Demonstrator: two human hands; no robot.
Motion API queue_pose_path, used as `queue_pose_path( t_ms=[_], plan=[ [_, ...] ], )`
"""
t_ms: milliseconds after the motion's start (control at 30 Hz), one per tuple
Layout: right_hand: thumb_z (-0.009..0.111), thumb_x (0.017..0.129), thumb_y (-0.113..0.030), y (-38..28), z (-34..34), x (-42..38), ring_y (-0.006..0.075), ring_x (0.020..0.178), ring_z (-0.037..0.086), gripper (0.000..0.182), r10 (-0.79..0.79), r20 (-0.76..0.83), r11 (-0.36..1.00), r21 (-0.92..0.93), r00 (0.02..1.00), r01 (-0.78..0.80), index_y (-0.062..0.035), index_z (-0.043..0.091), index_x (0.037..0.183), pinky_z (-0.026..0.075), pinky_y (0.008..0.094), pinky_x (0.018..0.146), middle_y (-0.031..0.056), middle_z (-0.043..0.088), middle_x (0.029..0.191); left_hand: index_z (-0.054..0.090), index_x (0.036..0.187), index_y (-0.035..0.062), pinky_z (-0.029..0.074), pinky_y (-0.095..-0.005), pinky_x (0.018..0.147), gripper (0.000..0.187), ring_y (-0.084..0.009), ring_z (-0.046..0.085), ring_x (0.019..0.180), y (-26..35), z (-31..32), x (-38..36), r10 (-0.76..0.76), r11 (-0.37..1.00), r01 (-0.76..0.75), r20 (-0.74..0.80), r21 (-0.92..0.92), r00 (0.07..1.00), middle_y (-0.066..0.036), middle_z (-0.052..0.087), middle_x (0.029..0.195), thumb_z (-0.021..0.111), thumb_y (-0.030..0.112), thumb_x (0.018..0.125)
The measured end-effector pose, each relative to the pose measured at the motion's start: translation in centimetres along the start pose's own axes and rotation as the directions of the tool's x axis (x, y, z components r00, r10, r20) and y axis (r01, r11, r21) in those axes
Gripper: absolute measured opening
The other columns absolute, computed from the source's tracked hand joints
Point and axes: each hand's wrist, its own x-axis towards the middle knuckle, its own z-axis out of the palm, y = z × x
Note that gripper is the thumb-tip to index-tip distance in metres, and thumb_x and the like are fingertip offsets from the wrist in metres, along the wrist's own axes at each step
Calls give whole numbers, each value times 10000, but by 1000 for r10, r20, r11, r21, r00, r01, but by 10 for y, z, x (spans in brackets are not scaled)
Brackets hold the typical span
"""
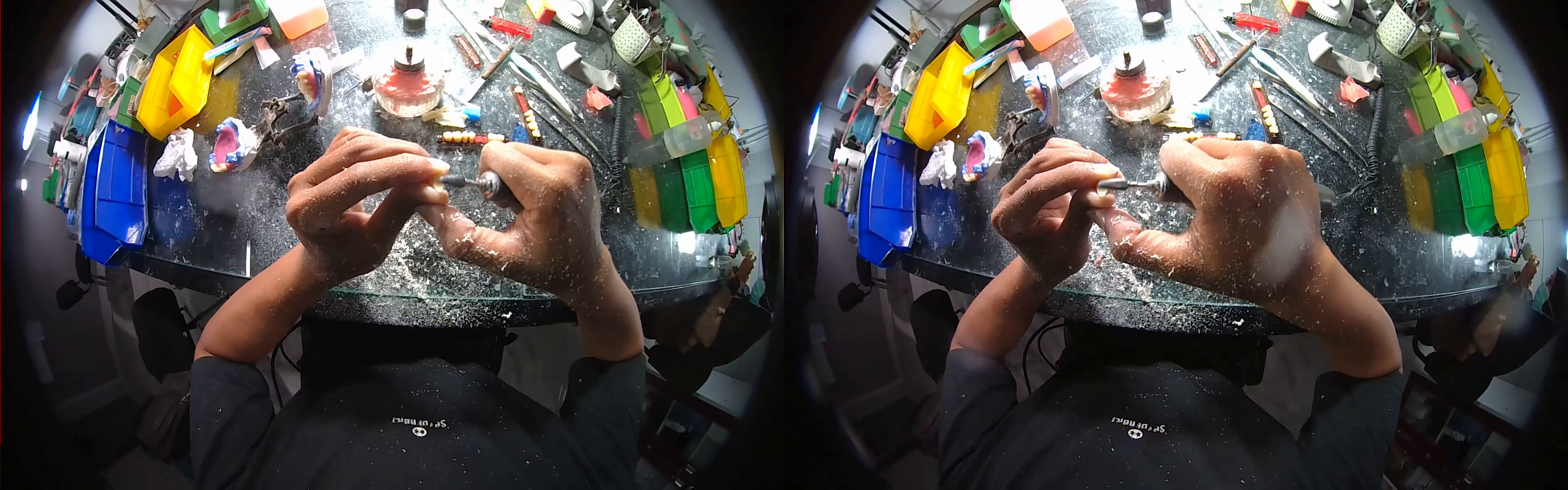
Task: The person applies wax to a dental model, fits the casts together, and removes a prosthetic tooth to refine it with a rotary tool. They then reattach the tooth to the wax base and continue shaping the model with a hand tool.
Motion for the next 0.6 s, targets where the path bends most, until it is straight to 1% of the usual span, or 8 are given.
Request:
queue_pose_path(
  t_ms=[100,233,400,500,600],
  plan=[
    [736,700,-486,0,-1,0,239,472,602,497,19,53,1000,-23,998,-18,-51,518,595,468,343,424,102,530,528,698,900,44,488,-277,668,202,-172,662,741,-2,-1,-1,10,1000,-11,13,7,1000,-72,700,823,776,91,720],
    [736,700,-483,0,-4,0,237,474,605,493,2,56,999,-48,998,1,-51,522,597,470,342,426,100,533,529,696,897,44,485,-274,667,207,-172,662,742,-2,1,-1,11,1000,-11,-5,-10,1000,-69,701,823,780,88,714],
    [724,709,-498,0,-3,-1,235,474,606,504,5,71,999,-46,997,-1,-51,521,595,477,349,434,100,537,534,692,897,46,482,-275,666,209,-175,662,740,-2,0,-1,11,1000,-12,17,11,1000,-67,701,823,781,84,711],
    [726,713,-496,2,-3,1,239,469,604,504,4,42,1000,-5,999,-3,-54,518,589,473,349,431,103,542,532,689,898,47,481,-277,669,213,-175,661,740,-1,0,0,5,1000,-5,21,20,1000,-64,700,822,782,82,709],
    [734,721,-476,2,-3,-1,228,440,578,494,-32,74,998,-45,997,35,-51,514,595,455,342,421,96,531,515,686,895,45,482,-276,661,215,-171,658,736,-2,-1,1,32,999,-34,35,37,999,-64,695,823,785,79,707]
  ],
)
